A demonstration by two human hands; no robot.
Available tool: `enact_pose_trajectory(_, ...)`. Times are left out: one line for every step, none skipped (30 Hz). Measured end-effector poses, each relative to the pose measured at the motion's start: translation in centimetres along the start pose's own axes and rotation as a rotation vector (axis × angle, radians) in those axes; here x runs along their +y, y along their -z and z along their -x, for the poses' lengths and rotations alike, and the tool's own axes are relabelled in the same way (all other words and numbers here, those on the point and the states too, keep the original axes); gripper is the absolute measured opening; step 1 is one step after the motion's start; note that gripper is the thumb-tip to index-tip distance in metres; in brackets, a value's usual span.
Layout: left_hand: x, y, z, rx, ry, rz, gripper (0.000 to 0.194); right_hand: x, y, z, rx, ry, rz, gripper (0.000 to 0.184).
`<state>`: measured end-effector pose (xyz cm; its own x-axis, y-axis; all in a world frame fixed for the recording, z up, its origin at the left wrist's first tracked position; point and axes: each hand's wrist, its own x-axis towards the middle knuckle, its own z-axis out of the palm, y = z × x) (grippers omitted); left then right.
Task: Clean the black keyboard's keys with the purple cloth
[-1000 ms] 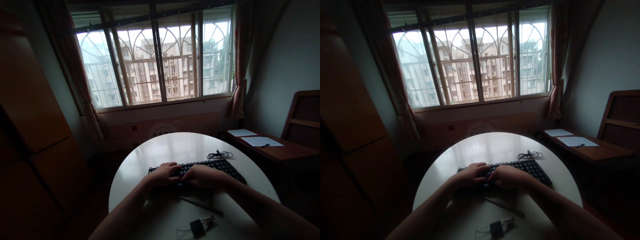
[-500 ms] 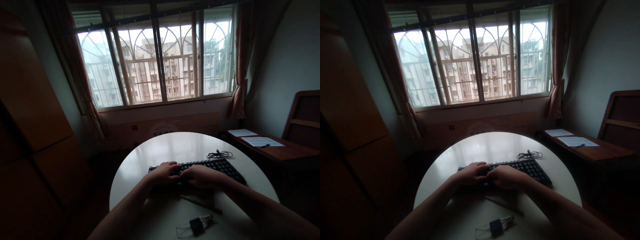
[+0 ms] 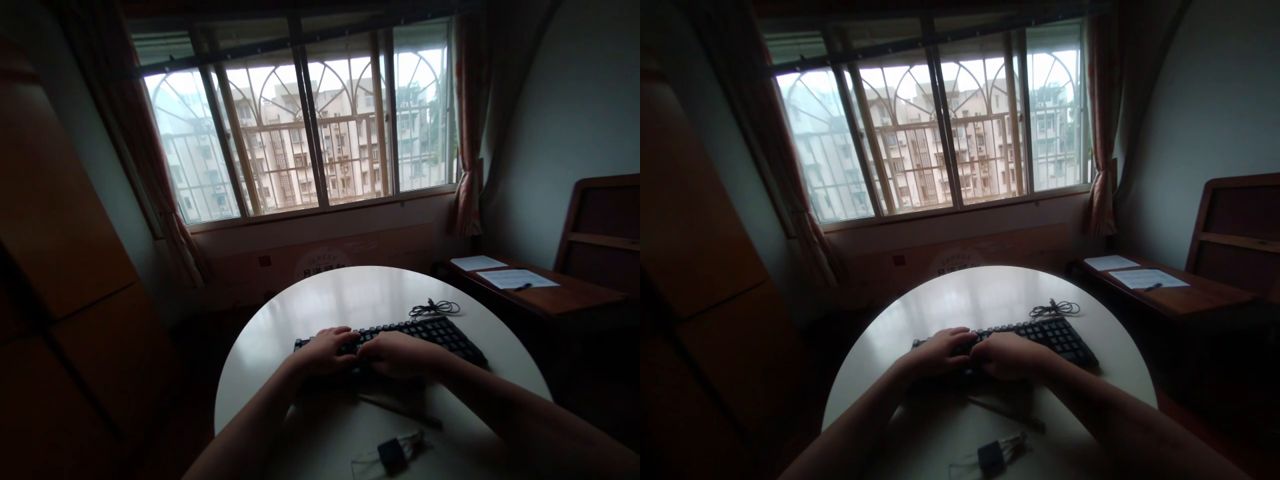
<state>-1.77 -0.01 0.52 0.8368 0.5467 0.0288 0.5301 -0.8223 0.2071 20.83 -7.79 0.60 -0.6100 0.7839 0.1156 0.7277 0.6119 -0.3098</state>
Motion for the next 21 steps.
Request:
enact_pose_trajectory(0.00,0.01,0.02,0.001,0.000,0.000,0.060,-0.03,0.06,0.01,-0.003,-0.001,0.003,0.034)
enact_pose_trajectory(-0.01,0.02,0.04,0.001,-0.002,0.000,0.060,-0.05,0.12,0.03,-0.007,-0.001,0.001,0.033)
enact_pose_trajectory(-0.03,0.02,0.06,0.001,-0.004,0.000,0.060,-0.06,0.17,0.05,-0.009,-0.002,-0.005,0.032)
enact_pose_trajectory(-0.07,0.02,0.08,0.000,-0.006,-0.001,0.060,-0.06,0.21,0.07,-0.011,-0.004,-0.014,0.032)
enact_pose_trajectory(-0.12,0.00,0.09,-0.003,-0.008,-0.002,0.060,-0.05,0.22,0.07,-0.012,-0.005,-0.025,0.032)
enact_pose_trajectory(-0.19,-0.03,0.09,-0.003,-0.008,-0.001,0.061,-0.03,0.23,0.08,-0.011,-0.003,-0.033,0.032)
enact_pose_trajectory(-0.28,-0.07,0.09,-0.001,-0.007,0.001,0.061,0.00,0.23,0.09,-0.008,0.001,-0.041,0.034)
enact_pose_trajectory(-0.37,-0.11,0.07,0.001,-0.008,0.005,0.061,0.02,0.24,0.10,-0.008,0.006,-0.047,0.035)
enact_pose_trajectory(-0.45,-0.15,0.04,0.005,-0.012,0.009,0.061,0.04,0.26,0.12,-0.007,0.011,-0.053,0.037)
enact_pose_trajectory(-0.51,-0.18,0.01,0.008,-0.018,0.012,0.060,0.06,0.31,0.15,-0.008,0.014,-0.059,0.038)
enact_pose_trajectory(-0.55,-0.19,-0.01,0.010,-0.025,0.013,0.060,0.07,0.38,0.18,-0.009,0.014,-0.065,0.039)
enact_pose_trajectory(-0.55,-0.18,-0.03,0.010,-0.031,0.014,0.060,0.08,0.47,0.23,-0.011,0.011,-0.070,0.039)
enact_pose_trajectory(-0.51,-0.16,-0.05,0.008,-0.036,0.014,0.060,0.07,0.57,0.27,-0.012,0.007,-0.074,0.038)
enact_pose_trajectory(-0.44,-0.11,-0.05,0.009,-0.038,0.014,0.059,0.06,0.68,0.31,-0.012,0.001,-0.077,0.038)
enact_pose_trajectory(-0.35,-0.05,-0.05,0.010,-0.039,0.013,0.059,0.05,0.79,0.35,-0.012,-0.005,-0.079,0.037)
enact_pose_trajectory(-0.25,0.00,-0.04,0.009,-0.040,0.012,0.059,0.03,0.88,0.38,-0.015,-0.012,-0.082,0.037)
enact_pose_trajectory(-0.16,0.05,-0.04,0.007,-0.039,0.011,0.059,0.01,0.95,0.39,-0.019,-0.018,-0.085,0.036)
enact_pose_trajectory(-0.09,0.08,-0.03,0.006,-0.038,0.010,0.059,0.00,0.99,0.41,-0.023,-0.022,-0.087,0.036)
enact_pose_trajectory(-0.05,0.09,-0.03,0.004,-0.037,0.010,0.058,-0.02,1.02,0.41,-0.027,-0.024,-0.088,0.036)
enact_pose_trajectory(-0.04,0.08,-0.03,0.004,-0.034,0.011,0.058,-0.03,1.03,0.42,-0.029,-0.022,-0.086,0.036)
enact_pose_trajectory(-0.06,0.05,-0.04,0.005,-0.033,0.013,0.058,-0.03,1.05,0.43,-0.028,-0.017,-0.082,0.037)
